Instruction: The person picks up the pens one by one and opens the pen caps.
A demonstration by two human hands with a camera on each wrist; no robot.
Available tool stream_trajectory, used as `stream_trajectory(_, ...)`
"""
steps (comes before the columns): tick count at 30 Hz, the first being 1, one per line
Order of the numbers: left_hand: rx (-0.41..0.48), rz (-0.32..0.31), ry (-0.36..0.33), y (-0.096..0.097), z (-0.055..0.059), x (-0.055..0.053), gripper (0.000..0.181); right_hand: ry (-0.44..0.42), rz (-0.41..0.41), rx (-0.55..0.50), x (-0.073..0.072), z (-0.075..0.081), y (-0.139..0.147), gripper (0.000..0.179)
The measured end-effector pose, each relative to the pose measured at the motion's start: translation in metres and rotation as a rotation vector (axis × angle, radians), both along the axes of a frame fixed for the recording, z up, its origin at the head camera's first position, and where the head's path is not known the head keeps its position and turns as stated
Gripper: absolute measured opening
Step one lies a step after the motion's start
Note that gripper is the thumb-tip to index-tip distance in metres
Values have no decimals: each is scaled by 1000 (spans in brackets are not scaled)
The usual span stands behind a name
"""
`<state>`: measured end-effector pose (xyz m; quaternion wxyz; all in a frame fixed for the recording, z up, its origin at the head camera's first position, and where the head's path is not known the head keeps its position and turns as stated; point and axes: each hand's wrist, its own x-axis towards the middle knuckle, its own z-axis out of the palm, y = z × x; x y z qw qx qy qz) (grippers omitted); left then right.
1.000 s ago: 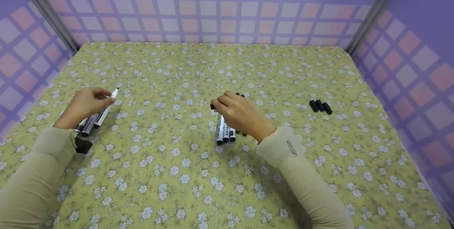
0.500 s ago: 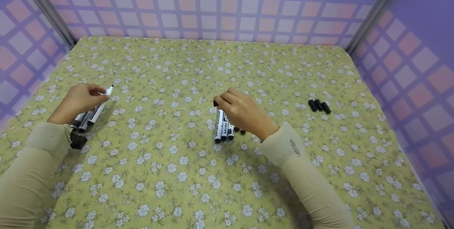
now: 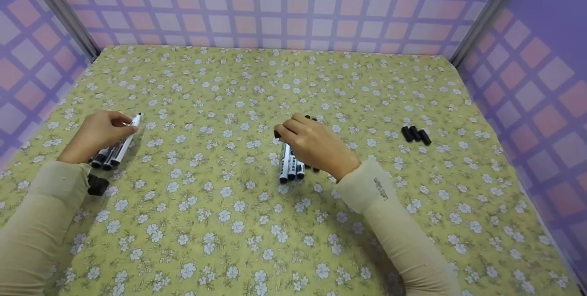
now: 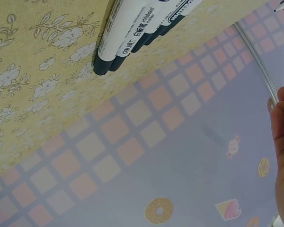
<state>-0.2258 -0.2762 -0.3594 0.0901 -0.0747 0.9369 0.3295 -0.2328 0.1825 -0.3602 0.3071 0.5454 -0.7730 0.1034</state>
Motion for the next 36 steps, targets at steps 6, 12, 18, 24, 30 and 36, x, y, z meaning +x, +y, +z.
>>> stream_trajectory(6,-41,-18,11,-1,0,-3,46,-12,-6,-1,0,-1,3,25)
stream_trajectory(12,-70,-34,24,-2,-5,-2,41,-39,-12,9,1,0,7,29)
stream_trajectory(18,-60,-34,50,-4,-8,1,24,-49,1,-1,-1,-3,8,30)
stream_trajectory(24,-86,-53,87,-5,-13,2,21,-36,-25,13,1,-4,10,29)
stream_trajectory(30,-130,-56,120,-3,-15,-1,32,-46,-44,31,1,-4,12,26)
stream_trajectory(36,-147,-47,101,-2,-17,-3,40,-30,-29,20,-1,-5,12,26)
